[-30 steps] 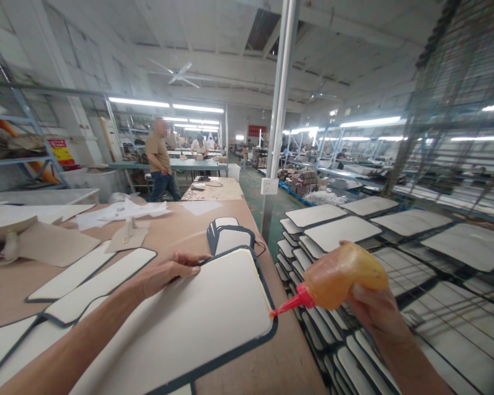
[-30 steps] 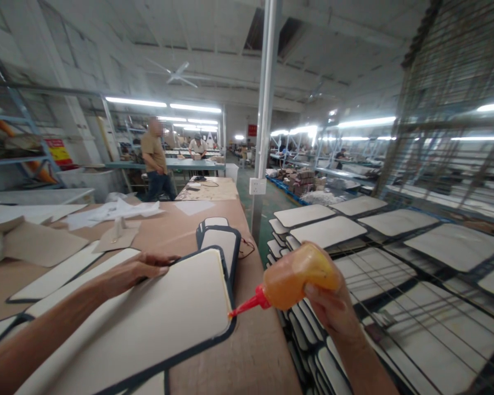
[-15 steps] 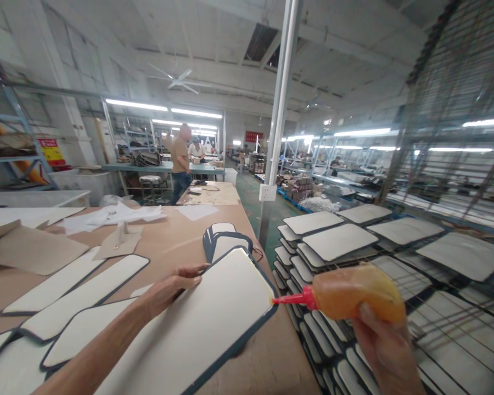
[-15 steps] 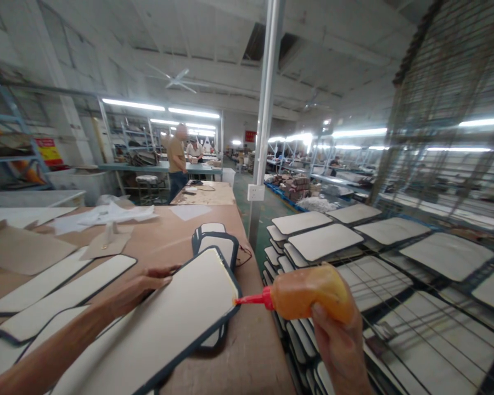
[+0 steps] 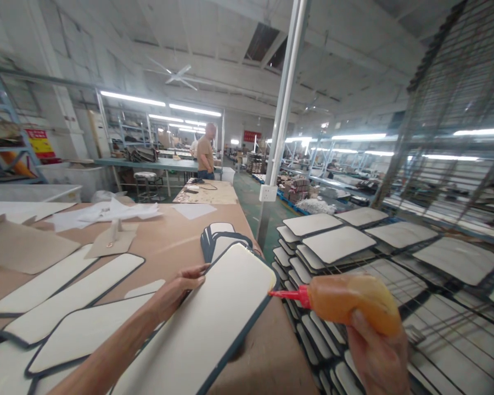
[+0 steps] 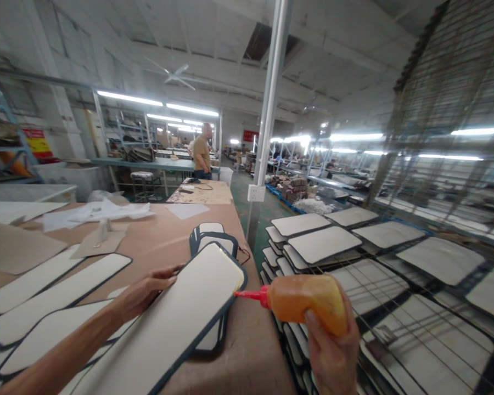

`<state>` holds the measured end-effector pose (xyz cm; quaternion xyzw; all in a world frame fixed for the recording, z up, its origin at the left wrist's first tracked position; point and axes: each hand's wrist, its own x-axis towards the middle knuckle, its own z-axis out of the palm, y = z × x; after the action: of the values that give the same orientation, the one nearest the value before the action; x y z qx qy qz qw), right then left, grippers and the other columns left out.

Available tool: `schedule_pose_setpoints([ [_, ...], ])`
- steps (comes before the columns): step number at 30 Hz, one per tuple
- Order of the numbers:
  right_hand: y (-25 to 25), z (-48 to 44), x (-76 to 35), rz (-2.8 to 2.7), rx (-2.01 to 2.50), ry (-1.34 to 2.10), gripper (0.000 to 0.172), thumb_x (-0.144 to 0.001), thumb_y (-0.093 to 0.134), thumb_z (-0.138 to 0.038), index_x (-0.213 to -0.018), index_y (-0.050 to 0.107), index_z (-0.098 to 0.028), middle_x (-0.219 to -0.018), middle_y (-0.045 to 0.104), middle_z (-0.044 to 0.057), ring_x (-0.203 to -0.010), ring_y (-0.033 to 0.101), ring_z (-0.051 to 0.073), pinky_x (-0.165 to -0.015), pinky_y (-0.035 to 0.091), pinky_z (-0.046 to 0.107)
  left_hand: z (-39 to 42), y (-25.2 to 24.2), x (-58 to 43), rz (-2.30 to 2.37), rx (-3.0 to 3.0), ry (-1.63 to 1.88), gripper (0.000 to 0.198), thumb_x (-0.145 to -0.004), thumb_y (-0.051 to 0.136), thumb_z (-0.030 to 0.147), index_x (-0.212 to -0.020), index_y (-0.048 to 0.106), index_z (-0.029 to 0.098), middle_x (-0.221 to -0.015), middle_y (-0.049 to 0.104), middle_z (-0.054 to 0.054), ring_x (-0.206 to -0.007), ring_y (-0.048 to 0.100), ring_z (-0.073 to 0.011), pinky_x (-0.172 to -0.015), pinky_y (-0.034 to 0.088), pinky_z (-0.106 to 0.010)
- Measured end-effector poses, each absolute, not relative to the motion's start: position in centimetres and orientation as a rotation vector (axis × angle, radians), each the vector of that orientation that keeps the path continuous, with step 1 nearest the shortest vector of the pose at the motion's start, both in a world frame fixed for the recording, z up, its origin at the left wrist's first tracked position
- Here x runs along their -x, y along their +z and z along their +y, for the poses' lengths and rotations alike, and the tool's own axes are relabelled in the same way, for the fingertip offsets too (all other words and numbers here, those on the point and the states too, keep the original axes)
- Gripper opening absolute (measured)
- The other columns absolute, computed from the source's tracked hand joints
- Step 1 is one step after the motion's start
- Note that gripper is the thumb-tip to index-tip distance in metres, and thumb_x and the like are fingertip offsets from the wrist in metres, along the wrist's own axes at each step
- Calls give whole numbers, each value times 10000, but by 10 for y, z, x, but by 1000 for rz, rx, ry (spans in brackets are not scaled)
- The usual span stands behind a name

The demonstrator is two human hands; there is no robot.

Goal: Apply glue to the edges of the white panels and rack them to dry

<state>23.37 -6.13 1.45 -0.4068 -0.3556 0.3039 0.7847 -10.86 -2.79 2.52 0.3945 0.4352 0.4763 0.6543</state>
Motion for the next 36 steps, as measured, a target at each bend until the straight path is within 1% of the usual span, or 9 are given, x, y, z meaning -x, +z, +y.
schedule_pose_setpoints([
  [4, 12, -62, -226, -769, 842, 702, 726, -596, 809, -296, -1260, 528, -211, -1200, 599, 87, -958, 620, 220, -815, 535, 285, -25, 23, 107, 981, -866, 1098, 583, -623, 775, 223, -1180, 623, 149, -881, 748, -86, -731, 693, -216, -636, 529, -271],
  [9, 6, -62, -222, -782, 810, 732, 670, -641, 796, -260, -1257, 534, -253, -1201, 594, 25, -961, 604, 152, -802, 497, 171, -25, 29, 104, 1034, -813, 1109, 616, -576, 799, 209, -1164, 630, 137, -848, 751, -78, -691, 691, -209, -613, 524, -262],
  [12, 5, -64, -219, -801, 831, 743, 673, -642, 795, -264, -1261, 532, -260, -1190, 600, 30, -958, 613, 173, -784, 517, 200, -25, 29, 104, 1045, -815, 1116, 621, -558, 807, 225, -1147, 638, 126, -819, 752, -80, -698, 693, -219, -614, 526, -265],
  [14, 7, -66, -216, -814, 835, 740, 693, -633, 797, -265, -1269, 524, -245, -1177, 611, 53, -952, 622, 199, -776, 534, 233, -24, 28, 105, 1044, -824, 1100, 581, -559, 803, 237, -1107, 655, 116, -802, 751, -85, -690, 694, -226, -608, 529, -272],
  [16, 9, -68, -213, -821, 826, 752, 700, -636, 793, -254, -1278, 515, -238, -1167, 619, 60, -929, 630, 194, -777, 534, 230, -22, 27, 106, 1042, -834, 1070, 514, -570, 790, 242, -1052, 671, 108, -785, 749, -90, -668, 692, -229, -591, 528, -280],
  [20, 10, -71, -210, -823, 784, 833, 642, -664, 779, -226, -1254, 533, -279, -1128, 639, 2, -910, 627, 137, -796, 504, 161, -21, 29, 106, 1067, -834, 1062, 420, -571, 780, 231, -958, 670, 106, -742, 738, -83, -654, 687, -227, -562, 517, -276],
  [25, 6, -73, -210, -826, 749, 878, 616, -653, 786, -198, -1219, 563, -291, -1157, 626, -8, -876, 628, 128, -780, 514, 169, -18, 35, 106, 1106, -841, 1093, 359, -570, 766, 218, -885, 619, 126, -712, 715, -59, -626, 671, -217, -536, 510, -284],
  [30, 7, -75, -207, -839, 725, 902, 619, -663, 776, -184, -1230, 554, -295, -1160, 630, 9, -874, 637, 144, -789, 520, 199, -15, 39, 107, 1100, -830, 1097, 352, -566, 763, 202, -859, 578, 144, -684, 691, -38, -600, 652, -201, -544, 508, -289],
  [36, 12, -81, -201, -801, 711, 931, 619, -613, 810, -193, -1186, 594, -281, -1085, 662, 20, -806, 643, 138, -747, 535, 202, -10, 43, 104, 1122, -803, 1110, 347, -585, 747, 171, -864, 541, 161, -617, 660, -13, -535, 631, -188, -513, 505, -287],
])
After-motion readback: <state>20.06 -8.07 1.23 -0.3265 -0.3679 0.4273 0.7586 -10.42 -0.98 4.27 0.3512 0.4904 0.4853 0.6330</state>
